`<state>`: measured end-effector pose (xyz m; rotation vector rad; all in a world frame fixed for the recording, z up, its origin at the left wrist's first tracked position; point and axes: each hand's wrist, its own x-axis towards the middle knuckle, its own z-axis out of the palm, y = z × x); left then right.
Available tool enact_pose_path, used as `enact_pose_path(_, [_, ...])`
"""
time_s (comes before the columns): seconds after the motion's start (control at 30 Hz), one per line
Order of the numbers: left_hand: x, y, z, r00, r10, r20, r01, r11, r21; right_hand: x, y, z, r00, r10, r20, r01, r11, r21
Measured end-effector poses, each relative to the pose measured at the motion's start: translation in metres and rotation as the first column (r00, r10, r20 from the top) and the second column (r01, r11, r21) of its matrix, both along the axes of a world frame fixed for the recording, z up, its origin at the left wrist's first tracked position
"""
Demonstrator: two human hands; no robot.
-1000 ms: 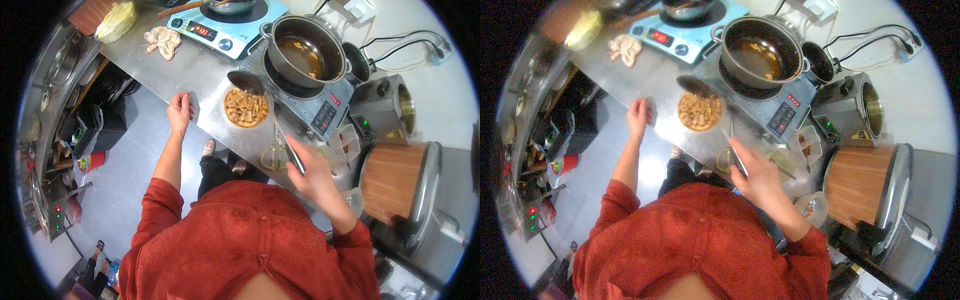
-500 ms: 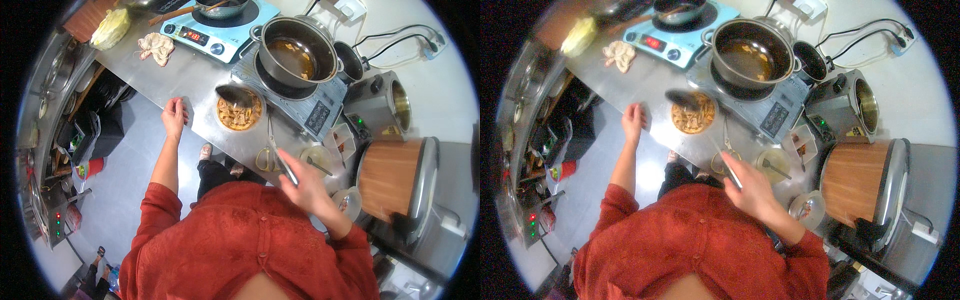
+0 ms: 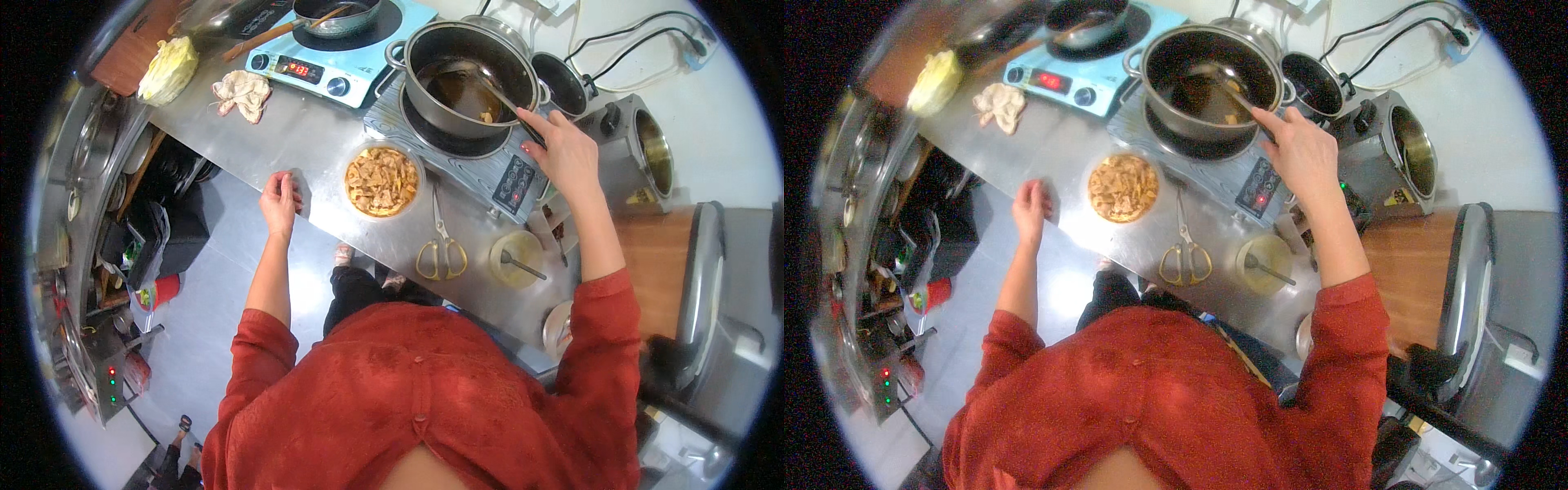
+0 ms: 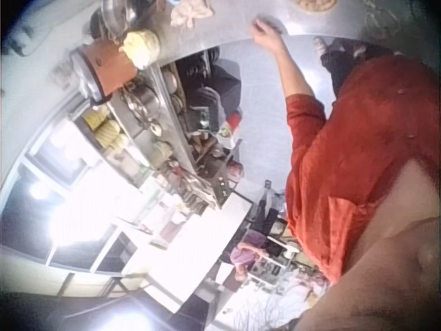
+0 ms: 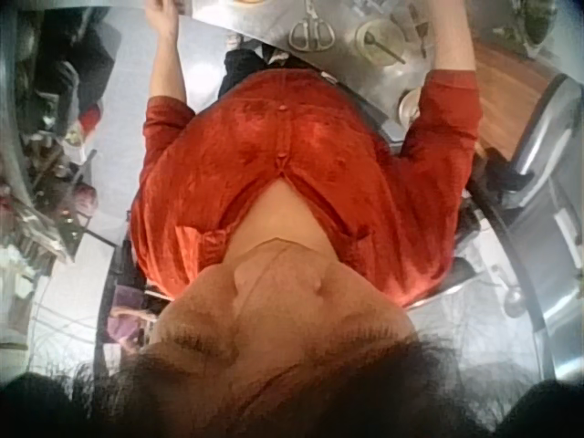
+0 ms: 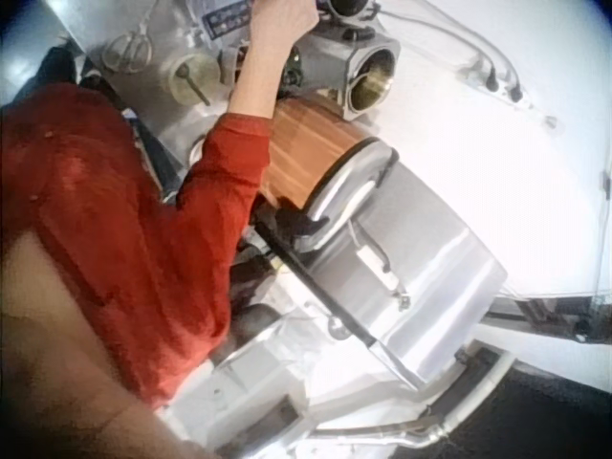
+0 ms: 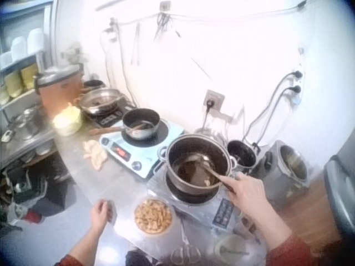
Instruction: The person assembles a noodle bowl by adding bean sprouts, shredded cabbage, and fried tofu from containers into a clear plastic bowl. They then ladle braised meat and broth from a pot into the bowl, add chili flakes, and seal the bowl with a plastic lid.
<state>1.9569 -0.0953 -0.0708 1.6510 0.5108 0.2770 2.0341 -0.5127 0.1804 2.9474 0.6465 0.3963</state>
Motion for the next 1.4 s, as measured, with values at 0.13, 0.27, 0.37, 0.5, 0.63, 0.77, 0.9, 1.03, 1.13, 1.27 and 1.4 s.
enact_pose_path(0.13, [0.000, 0.001, 0.002, 1.000, -0.015, -0.006, 0.015, 1.000, 0.019, -0.032, 0.013, -0.012, 0.966, 0.156, 0.205, -0.201, 0.955, 0.218])
enact_pose_path(0.27, [0.001, 0.004, 0.004, 0.997, -0.075, 0.016, 0.075, 0.997, -0.005, -0.133, 0.053, -0.080, 0.908, 0.045, -0.417, 0.140, 0.905, 0.401])
enact_pose_path(0.37, [0.002, 0.007, 0.004, 0.995, -0.095, -0.011, 0.094, 0.994, -0.059, -0.172, 0.074, -0.146, 0.818, -0.138, -0.559, 0.343, 0.897, 0.280])
enact_pose_path(0.5, [0.004, 0.008, 0.009, 0.990, -0.128, -0.067, 0.117, 0.983, -0.139, -0.186, 0.088, -0.190, 0.886, -0.243, -0.395, 0.385, 0.861, 0.333])
enact_pose_path(0.63, [-0.005, -0.007, 0.023, 0.951, -0.305, -0.051, 0.285, 0.928, -0.240, -0.179, 0.089, -0.184, 0.787, -0.269, -0.555, 0.573, 0.652, 0.496])
enact_pose_path(0.77, [-0.015, -0.033, 0.033, 0.893, -0.449, -0.016, 0.408, 0.826, -0.389, -0.173, 0.081, -0.143, 0.645, -0.029, -0.763, 0.760, 0.128, 0.637])
enact_pose_path(0.9, [-0.006, -0.039, 0.034, 0.861, -0.509, -0.014, 0.461, 0.790, -0.404, -0.172, 0.096, -0.089, 0.800, -0.063, -0.596, 0.465, 0.693, 0.551])
enact_pose_path(1.03, [-0.002, -0.034, 0.036, 0.876, -0.483, -0.012, 0.436, 0.801, -0.409, -0.140, 0.120, -0.077, 0.891, 0.082, -0.448, 0.091, 0.932, 0.352])
enact_pose_path(1.13, [-0.005, -0.032, 0.038, 0.885, -0.465, -0.006, 0.423, 0.811, -0.405, -0.123, 0.131, -0.088, 0.906, 0.128, -0.404, 0.003, 0.951, 0.308])
enact_pose_path(1.27, [-0.011, -0.039, 0.037, 0.886, -0.463, 0.011, 0.429, 0.810, -0.399, -0.114, 0.124, -0.094, 0.901, 0.178, -0.396, 0.010, 0.903, 0.429])
enact_pose_path(1.4, [-0.009, -0.053, 0.033, 0.879, -0.477, -0.016, 0.430, 0.805, -0.408, -0.103, 0.105, -0.067, 0.890, 0.152, -0.429, 0.167, 0.768, 0.618])
